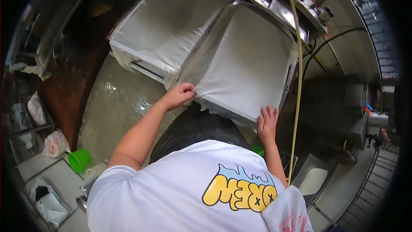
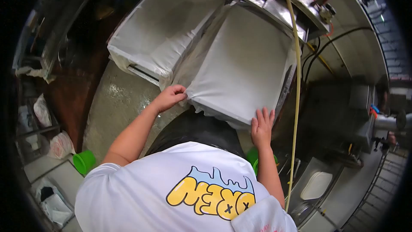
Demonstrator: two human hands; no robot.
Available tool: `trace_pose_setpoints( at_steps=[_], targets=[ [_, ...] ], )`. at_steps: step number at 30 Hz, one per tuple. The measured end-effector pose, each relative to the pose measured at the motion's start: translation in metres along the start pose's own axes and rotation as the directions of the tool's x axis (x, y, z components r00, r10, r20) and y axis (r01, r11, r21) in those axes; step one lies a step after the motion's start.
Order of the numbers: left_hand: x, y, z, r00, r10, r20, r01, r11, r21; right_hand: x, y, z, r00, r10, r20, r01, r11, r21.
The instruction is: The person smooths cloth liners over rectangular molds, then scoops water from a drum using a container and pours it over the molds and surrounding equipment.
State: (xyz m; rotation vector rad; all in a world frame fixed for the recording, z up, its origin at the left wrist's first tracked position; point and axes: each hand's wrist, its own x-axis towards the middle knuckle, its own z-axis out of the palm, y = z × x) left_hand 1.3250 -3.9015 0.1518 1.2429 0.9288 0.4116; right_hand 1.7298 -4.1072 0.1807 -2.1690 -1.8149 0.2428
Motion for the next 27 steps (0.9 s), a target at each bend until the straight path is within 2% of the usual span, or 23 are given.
trace_pose_setpoints(
  at_steps=[1, 2, 6, 8, 9, 10, 11, 12, 14, 15, 17, 18, 20, 21, 24, 27],
  targets=[
    [-0.003, 0.001, -0.005, 1.000, 0.002, -0.003, -0.002, 0.999, 0.037, -0.001, 0.003, 0.002, 1.000, -0.010, 0.003, 0.010, 1.000, -0.017],
    [-0.009, 0.005, -0.010, 0.996, -0.061, -0.059, 0.062, 0.998, 0.021, 0.000, 0.005, 0.002, 1.000, -0.020, 0.005, 0.020, 0.999, -0.032],
    [-0.024, 0.021, -0.017, 0.990, -0.028, -0.138, 0.037, 0.997, 0.066, 0.019, -0.025, -0.015, 0.998, 0.025, 0.051, -0.017, 0.986, -0.166],
    [-0.024, 0.021, -0.016, 0.991, 0.037, -0.130, -0.031, 0.998, 0.049, 0.047, -0.054, -0.019, 0.997, -0.038, -0.071, 0.041, 0.998, 0.042],
    [-0.019, 0.014, -0.017, 0.991, 0.036, -0.129, -0.030, 0.998, 0.047, 0.065, -0.074, -0.016, 0.989, -0.107, -0.102, 0.121, 0.983, 0.139],
    [-0.011, 0.004, -0.019, 0.994, -0.012, -0.105, 0.008, 0.999, -0.040, 0.084, -0.096, -0.011, 0.975, -0.171, -0.140, 0.200, 0.952, 0.232],
    [-0.005, -0.002, -0.020, 0.995, -0.058, -0.077, 0.048, 0.991, -0.124, 0.104, -0.117, -0.005, 0.969, -0.234, -0.084, 0.249, 0.907, 0.339],
    [-0.001, 0.000, -0.020, 0.995, -0.059, -0.075, 0.050, 0.991, -0.125, 0.123, -0.137, 0.000, 0.952, -0.303, -0.036, 0.287, 0.849, 0.445],
    [0.012, 0.010, -0.010, 0.983, 0.023, -0.185, 0.005, 0.989, 0.151, 0.147, -0.178, 0.009, 0.940, -0.338, 0.042, 0.263, 0.797, 0.544],
    [0.020, 0.013, -0.005, 0.983, 0.021, -0.184, 0.007, 0.989, 0.150, 0.150, -0.189, 0.017, 0.940, -0.337, 0.043, 0.261, 0.797, 0.544],
    [0.038, 0.019, 0.006, 0.958, 0.173, -0.230, -0.182, 0.983, -0.019, 0.155, -0.200, 0.029, 0.927, -0.358, 0.110, 0.263, 0.831, 0.490],
    [0.045, 0.023, 0.008, 0.958, 0.171, -0.231, -0.181, 0.983, -0.023, 0.153, -0.200, 0.031, 0.927, -0.357, 0.112, 0.268, 0.844, 0.465],
    [0.055, 0.024, 0.009, 0.994, -0.099, 0.036, 0.105, 0.910, -0.401, 0.152, -0.194, 0.035, 0.922, -0.365, 0.127, 0.258, 0.826, 0.500],
    [0.057, 0.020, 0.006, 0.994, -0.101, 0.034, 0.106, 0.907, -0.408, 0.151, -0.191, 0.038, 0.920, -0.369, 0.135, 0.245, 0.808, 0.536],
    [0.060, 0.021, 0.000, 0.983, -0.069, 0.172, 0.133, 0.908, -0.398, 0.143, -0.183, 0.046, 0.915, -0.378, 0.140, 0.234, 0.782, 0.578],
    [0.054, 0.035, -0.001, 0.985, -0.130, 0.114, 0.154, 0.958, -0.242, 0.139, -0.177, 0.044, 0.906, -0.413, 0.095, 0.308, 0.795, 0.523]
  ],
)
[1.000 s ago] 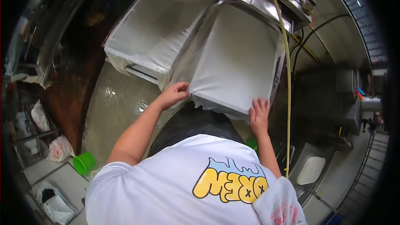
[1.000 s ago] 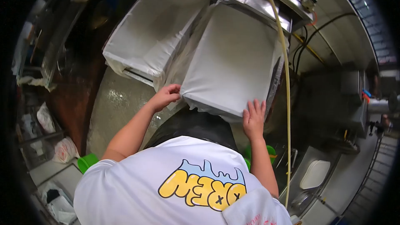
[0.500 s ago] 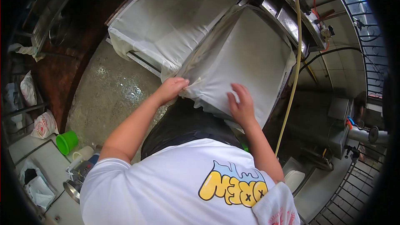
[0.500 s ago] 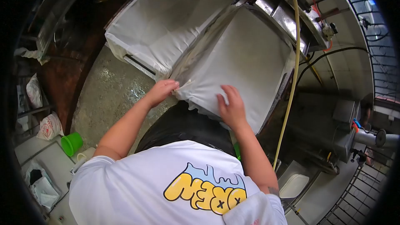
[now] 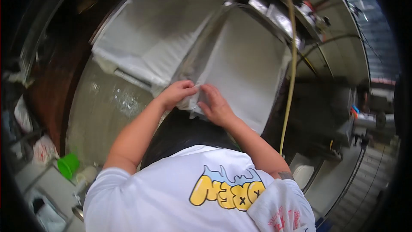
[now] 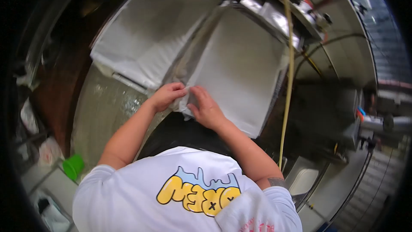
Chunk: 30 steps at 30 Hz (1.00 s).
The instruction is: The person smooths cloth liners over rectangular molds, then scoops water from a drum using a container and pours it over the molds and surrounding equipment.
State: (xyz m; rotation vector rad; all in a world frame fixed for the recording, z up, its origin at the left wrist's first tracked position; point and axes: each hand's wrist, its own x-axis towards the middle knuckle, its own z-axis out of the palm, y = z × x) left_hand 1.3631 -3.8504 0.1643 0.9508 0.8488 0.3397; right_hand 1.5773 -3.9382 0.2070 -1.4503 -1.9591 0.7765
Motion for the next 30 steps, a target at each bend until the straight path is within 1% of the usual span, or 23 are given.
trace_pose_setpoints(
  at_steps=[1, 2, 3, 4, 5, 6, 7, 8, 9, 10, 11, 12, 14, 15, 16, 17, 18, 20, 21, 23, 24, 26, 30],
  targets=[
    [-0.002, 0.003, 0.000, 1.000, -0.009, -0.020, 0.010, 0.998, 0.060, -0.003, 0.000, -0.006, 1.000, 0.008, 0.026, -0.008, 1.000, 0.003],
    [-0.004, 0.002, 0.002, 0.997, 0.023, -0.072, -0.015, 0.994, 0.109, -0.006, 0.001, -0.013, 0.999, 0.032, -0.024, -0.033, 0.999, -0.029],
    [-0.006, 0.001, 0.000, 0.986, 0.139, -0.091, -0.108, 0.953, 0.282, -0.012, 0.004, -0.020, 1.000, 0.006, -0.003, -0.006, 0.998, -0.067],
    [-0.008, 0.001, -0.003, 0.977, 0.174, -0.122, -0.113, 0.911, 0.396, -0.018, 0.008, -0.030, 1.000, -0.012, 0.010, 0.014, 0.993, -0.117],
    [-0.011, 0.004, 0.001, 0.959, 0.220, -0.180, -0.120, 0.888, 0.443, -0.028, 0.015, -0.035, 0.999, 0.033, -0.033, -0.039, 0.981, -0.191],
    [-0.012, 0.006, 0.005, 0.944, 0.212, -0.251, -0.049, 0.847, 0.529, -0.042, 0.023, -0.041, 0.993, 0.079, -0.088, -0.099, 0.959, -0.266],
    [-0.001, -0.019, -0.007, 0.921, 0.300, -0.250, -0.099, 0.798, 0.594, -0.055, 0.028, -0.049, 0.984, 0.128, -0.121, -0.164, 0.915, -0.369],
    [-0.003, -0.015, 0.004, 0.895, 0.321, -0.309, -0.054, 0.767, 0.640, -0.069, 0.032, -0.056, 0.971, 0.180, -0.157, -0.233, 0.856, -0.461],
    [0.003, -0.030, 0.000, 0.860, 0.411, -0.301, -0.098, 0.713, 0.694, -0.081, 0.033, -0.063, 0.943, 0.281, -0.178, -0.333, 0.821, -0.465],
    [0.005, -0.032, 0.001, 0.858, 0.426, -0.286, -0.100, 0.686, 0.721, -0.095, 0.034, -0.069, 0.907, 0.377, -0.189, -0.421, 0.786, -0.453],
    [0.006, -0.030, 0.005, 0.851, 0.449, -0.270, -0.116, 0.663, 0.739, -0.109, 0.034, -0.073, 0.887, 0.386, -0.254, -0.462, 0.758, -0.461],
    [0.006, -0.032, 0.005, 0.841, 0.468, -0.273, -0.115, 0.646, 0.754, -0.119, 0.036, -0.074, 0.855, 0.456, -0.244, -0.518, 0.745, -0.420],
    [0.029, -0.072, -0.030, 0.885, 0.320, -0.337, 0.015, 0.705, 0.709, -0.134, 0.040, -0.074, 0.822, 0.517, -0.239, -0.569, 0.732, -0.374],
    [0.025, -0.070, -0.032, 0.885, 0.332, -0.327, 0.003, 0.697, 0.717, -0.140, 0.041, -0.074, 0.824, 0.503, -0.262, -0.567, 0.744, -0.354],
    [0.014, -0.068, -0.035, 0.933, 0.138, -0.331, 0.064, 0.844, 0.533, -0.144, 0.042, -0.070, 0.829, 0.485, -0.278, -0.558, 0.757, -0.340],
    [0.004, -0.060, -0.034, 0.956, -0.056, -0.287, 0.153, 0.933, 0.327, -0.147, 0.041, -0.065, 0.826, 0.457, -0.330, -0.555, 0.762, -0.333],
    [-0.005, -0.049, -0.026, 0.956, -0.045, -0.288, 0.145, 0.931, 0.336, -0.150, 0.040, -0.063, 0.827, 0.450, -0.338, -0.552, 0.766, -0.330],
    [-0.025, -0.036, -0.003, 0.969, 0.069, -0.238, -0.019, 0.978, 0.207, -0.156, 0.038, -0.057, 0.824, 0.378, -0.422, -0.535, 0.762, -0.364],
    [-0.032, -0.026, 0.011, 0.968, 0.071, -0.240, -0.020, 0.978, 0.208, -0.158, 0.038, -0.056, 0.825, 0.376, -0.422, -0.534, 0.764, -0.363],
    [-0.038, -0.006, 0.033, 0.998, 0.002, -0.060, 0.008, 0.987, 0.163, -0.160, 0.040, -0.054, 0.828, 0.342, -0.444, -0.521, 0.762, -0.384],
    [-0.034, -0.013, 0.027, 0.998, 0.003, -0.064, 0.008, 0.986, 0.165, -0.160, 0.041, -0.053, 0.829, 0.341, -0.443, -0.518, 0.765, -0.382],
    [-0.023, -0.030, 0.009, 0.999, 0.020, -0.045, -0.006, 0.954, 0.300, -0.157, 0.042, -0.051, 0.819, 0.343, -0.461, -0.530, 0.760, -0.377],
    [-0.036, -0.043, -0.013, 0.995, 0.089, -0.049, -0.060, 0.906, 0.418, -0.157, 0.039, -0.054, 0.824, 0.315, -0.472, -0.519, 0.754, -0.402]
  ],
)
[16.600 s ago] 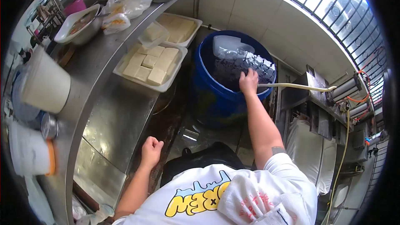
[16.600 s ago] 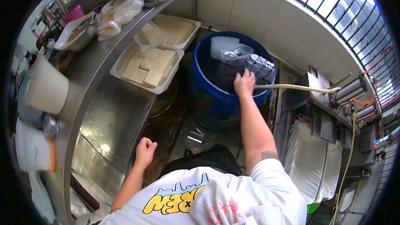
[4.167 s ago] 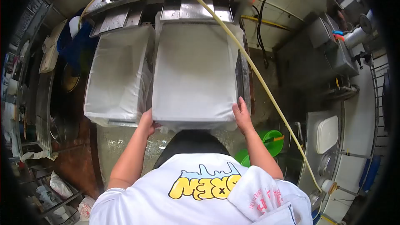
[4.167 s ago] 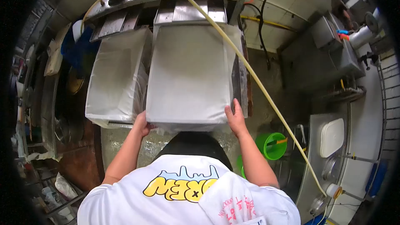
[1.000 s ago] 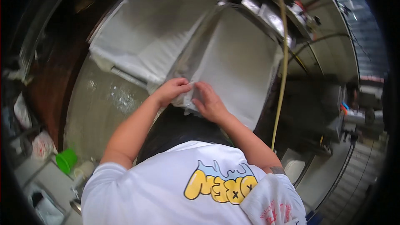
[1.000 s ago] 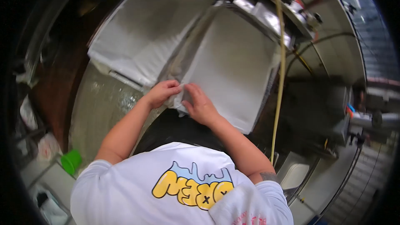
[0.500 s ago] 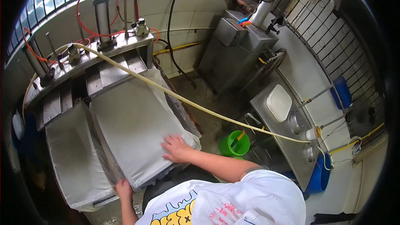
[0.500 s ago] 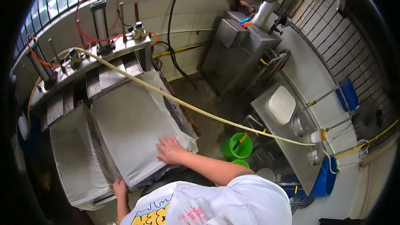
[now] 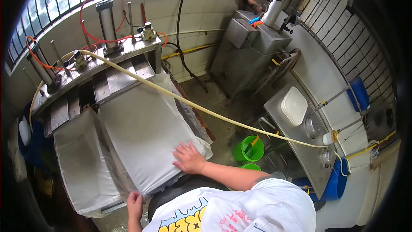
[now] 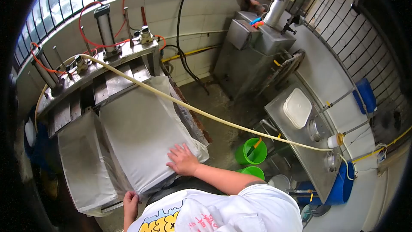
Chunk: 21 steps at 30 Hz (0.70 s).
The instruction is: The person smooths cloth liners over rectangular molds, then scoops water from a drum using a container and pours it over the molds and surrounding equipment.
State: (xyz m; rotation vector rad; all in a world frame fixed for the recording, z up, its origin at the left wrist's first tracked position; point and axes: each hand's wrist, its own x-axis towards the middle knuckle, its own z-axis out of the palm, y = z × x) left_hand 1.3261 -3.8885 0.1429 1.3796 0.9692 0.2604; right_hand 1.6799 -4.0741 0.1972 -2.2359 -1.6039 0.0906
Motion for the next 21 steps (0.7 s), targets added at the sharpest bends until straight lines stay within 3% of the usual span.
trace_pose_setpoints(
  at_steps=[6, 7, 8, 9, 10, 11, 12, 14, 16, 18, 20, 21],
  targets=[
    [0.010, -0.043, -0.018, 0.993, -0.074, -0.092, 0.069, 0.995, -0.066, -0.001, -0.001, 0.006, 0.999, 0.020, 0.041, -0.019, 1.000, -0.006],
    [0.020, -0.060, -0.023, 0.993, -0.052, -0.102, 0.074, 0.970, 0.230, 0.001, -0.001, 0.006, 0.999, 0.025, 0.038, -0.025, 1.000, -0.010],
    [0.012, -0.073, -0.028, 0.993, -0.043, -0.108, 0.092, 0.861, 0.501, 0.000, -0.001, 0.005, 0.999, 0.023, 0.047, -0.023, 1.000, -0.010],
    [-0.005, -0.075, -0.035, 0.987, -0.078, -0.142, 0.139, 0.858, 0.494, 0.001, -0.002, 0.004, 0.999, 0.023, 0.048, -0.023, 1.000, 0.001],
    [-0.010, -0.073, -0.046, 0.967, -0.251, 0.035, 0.116, 0.559, 0.821, 0.002, -0.001, 0.008, 1.000, 0.015, 0.011, -0.015, 1.000, -0.009],
    [-0.014, -0.065, -0.057, 0.868, -0.481, 0.124, -0.037, 0.187, 0.982, 0.004, 0.004, 0.008, 1.000, -0.008, -0.013, 0.008, 1.000, 0.026],
    [-0.023, -0.054, -0.067, 0.860, -0.503, 0.086, 0.011, 0.186, 0.982, 0.004, 0.007, 0.008, 0.999, -0.024, -0.033, 0.026, 0.998, 0.064],
    [-0.032, -0.009, -0.063, 0.968, -0.178, 0.176, -0.064, 0.505, 0.861, 0.009, 0.011, -0.002, 1.000, -0.002, -0.020, 0.003, 0.996, 0.088],
    [-0.029, 0.083, -0.039, 0.994, 0.082, 0.078, -0.111, 0.589, 0.801, 0.016, 0.009, -0.015, 0.999, 0.036, -0.012, -0.034, 0.995, 0.097],
    [-0.021, 0.170, -0.009, 0.996, 0.089, 0.006, -0.065, 0.680, 0.730, 0.025, 0.006, -0.026, 0.991, 0.114, 0.070, -0.112, 0.993, -0.033],
    [0.012, 0.177, 0.018, 0.850, 0.520, 0.088, -0.436, 0.599, 0.672, 0.038, -0.001, -0.033, 0.975, 0.141, 0.173, -0.138, 0.990, -0.032],
    [0.031, 0.177, 0.033, 0.843, 0.496, 0.208, -0.482, 0.525, 0.702, 0.048, -0.012, -0.043, 0.937, 0.179, 0.299, -0.147, 0.981, -0.128]
  ],
)
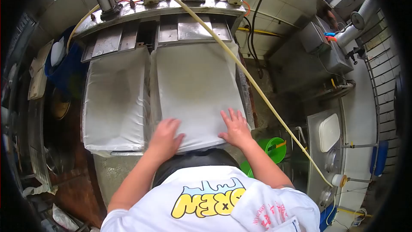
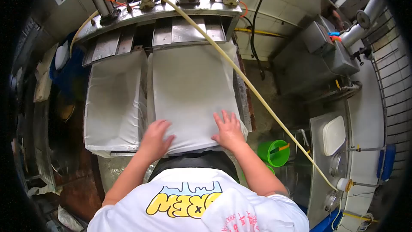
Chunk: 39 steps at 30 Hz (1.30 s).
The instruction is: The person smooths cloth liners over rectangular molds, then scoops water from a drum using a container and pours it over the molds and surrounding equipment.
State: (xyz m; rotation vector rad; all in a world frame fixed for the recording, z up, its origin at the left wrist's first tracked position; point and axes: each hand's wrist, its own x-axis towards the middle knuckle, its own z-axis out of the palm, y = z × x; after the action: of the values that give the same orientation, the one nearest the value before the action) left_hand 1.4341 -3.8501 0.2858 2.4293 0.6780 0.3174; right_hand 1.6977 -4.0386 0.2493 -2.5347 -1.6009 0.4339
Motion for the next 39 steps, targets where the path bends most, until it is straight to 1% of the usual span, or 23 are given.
trace_pose_setpoints(
  at_steps=[1, 3, 4, 6, 10, 16, 17, 19, 21, 22, 23, 24, 25, 27, 28, 29, 30, 31, 32, 34, 35, 37, 39],
  targets=[
    [0.016, 0.001, 0.017, 0.992, 0.070, 0.104, -0.076, 0.996, 0.052, 0.004, -0.008, -0.008, 0.991, 0.040, 0.130, -0.028, 0.995, -0.093],
    [0.039, 0.003, 0.052, 0.877, -0.216, 0.429, 0.070, 0.941, 0.330, 0.014, -0.017, -0.012, 0.978, 0.074, 0.196, -0.052, 0.992, -0.114],
    [0.046, 0.001, 0.065, 0.879, -0.218, 0.424, 0.074, 0.941, 0.329, 0.020, -0.020, -0.014, 0.960, 0.116, 0.256, -0.082, 0.987, -0.141],
    [0.060, -0.008, 0.085, 0.762, -0.379, 0.526, 0.096, 0.868, 0.487, 0.030, -0.027, -0.008, 0.946, 0.140, 0.292, -0.098, 0.983, -0.154],
    [0.091, -0.033, 0.106, 0.725, -0.412, 0.552, 0.118, 0.864, 0.490, 0.046, -0.006, 0.045, 0.942, 0.162, 0.295, -0.151, 0.987, -0.061],
    [0.151, -0.048, 0.096, 0.596, -0.476, 0.647, 0.102, 0.844, 0.526, 0.092, -0.010, 0.031, 0.894, 0.204, 0.398, -0.204, 0.978, -0.043],
    [0.167, -0.065, 0.101, 0.446, -0.404, 0.799, 0.064, 0.904, 0.422, 0.109, -0.004, 0.023, 0.888, 0.212, 0.409, -0.214, 0.976, -0.041],
    [0.192, -0.073, 0.091, 0.270, -0.305, 0.913, 0.054, 0.952, 0.302, 0.147, 0.009, 0.005, 0.843, 0.273, 0.463, -0.424, 0.867, 0.262],
    [0.205, -0.055, 0.047, 0.668, -0.235, 0.706, 0.185, 0.972, 0.148, 0.157, 0.001, -0.006, 0.986, 0.165, 0.038, -0.169, 0.971, 0.171],
    [0.204, -0.056, 0.052, 0.660, -0.238, 0.713, 0.193, 0.970, 0.146, 0.165, -0.001, 0.002, 0.985, 0.165, 0.051, -0.171, 0.970, 0.172],
    [0.204, -0.055, 0.057, 0.851, -0.302, 0.429, 0.154, 0.925, 0.346, 0.177, -0.002, 0.011, 0.985, 0.168, -0.044, -0.164, 0.983, 0.083],
    [0.204, -0.056, 0.060, 0.958, -0.269, 0.098, 0.178, 0.827, 0.533, 0.189, -0.002, 0.017, 0.977, 0.157, -0.142, -0.159, 0.987, -0.006],
    [0.207, -0.062, 0.062, 0.955, -0.279, 0.097, 0.187, 0.825, 0.533, 0.205, 0.001, 0.021, 0.980, 0.149, -0.134, -0.151, 0.988, -0.007],
    [0.240, -0.085, 0.075, 0.818, -0.377, 0.435, 0.091, 0.831, 0.549, 0.245, 0.012, 0.018, 0.915, 0.235, 0.326, -0.231, 0.972, -0.052],
    [0.285, -0.119, 0.087, 0.536, -0.315, 0.783, 0.100, 0.945, 0.312, 0.263, 0.017, 0.013, 0.917, 0.228, 0.327, -0.221, 0.974, -0.057],
    [0.289, -0.119, 0.085, 0.536, -0.317, 0.783, 0.109, 0.945, 0.309, 0.277, 0.022, 0.009, 0.955, 0.206, 0.214, -0.212, 0.977, 0.002],
    [0.295, -0.115, 0.078, 0.790, -0.324, 0.521, 0.160, 0.928, 0.335, 0.293, 0.026, 0.004, 0.978, 0.187, 0.094, -0.193, 0.979, 0.060],
    [0.301, -0.112, 0.071, 0.937, -0.293, 0.189, 0.216, 0.913, 0.346, 0.308, 0.029, 0.000, 0.984, 0.174, -0.030, -0.169, 0.978, 0.119],
    [0.312, -0.111, 0.061, 0.936, -0.296, 0.191, 0.218, 0.912, 0.347, 0.321, 0.028, -0.003, 0.985, 0.173, -0.027, -0.168, 0.978, 0.121],
    [0.346, -0.116, 0.044, 0.839, -0.527, 0.135, 0.446, 0.809, 0.382, 0.350, 0.021, -0.010, 0.967, 0.241, 0.084, -0.247, 0.966, 0.075],
    [0.354, -0.126, 0.049, 0.838, -0.529, 0.135, 0.449, 0.808, 0.382, 0.366, 0.028, 0.002, 0.967, 0.239, 0.086, -0.245, 0.967, 0.075],
    [0.365, -0.152, 0.065, 0.843, -0.503, 0.191, 0.379, 0.807, 0.452, 0.396, 0.044, 0.042, 0.961, 0.171, 0.220, -0.143, 0.980, -0.137],
    [0.371, -0.152, 0.072, 0.800, -0.554, 0.231, 0.381, 0.766, 0.518, 0.398, 0.031, 0.055, 0.961, 0.227, 0.160, -0.200, 0.965, -0.170]
  ],
)
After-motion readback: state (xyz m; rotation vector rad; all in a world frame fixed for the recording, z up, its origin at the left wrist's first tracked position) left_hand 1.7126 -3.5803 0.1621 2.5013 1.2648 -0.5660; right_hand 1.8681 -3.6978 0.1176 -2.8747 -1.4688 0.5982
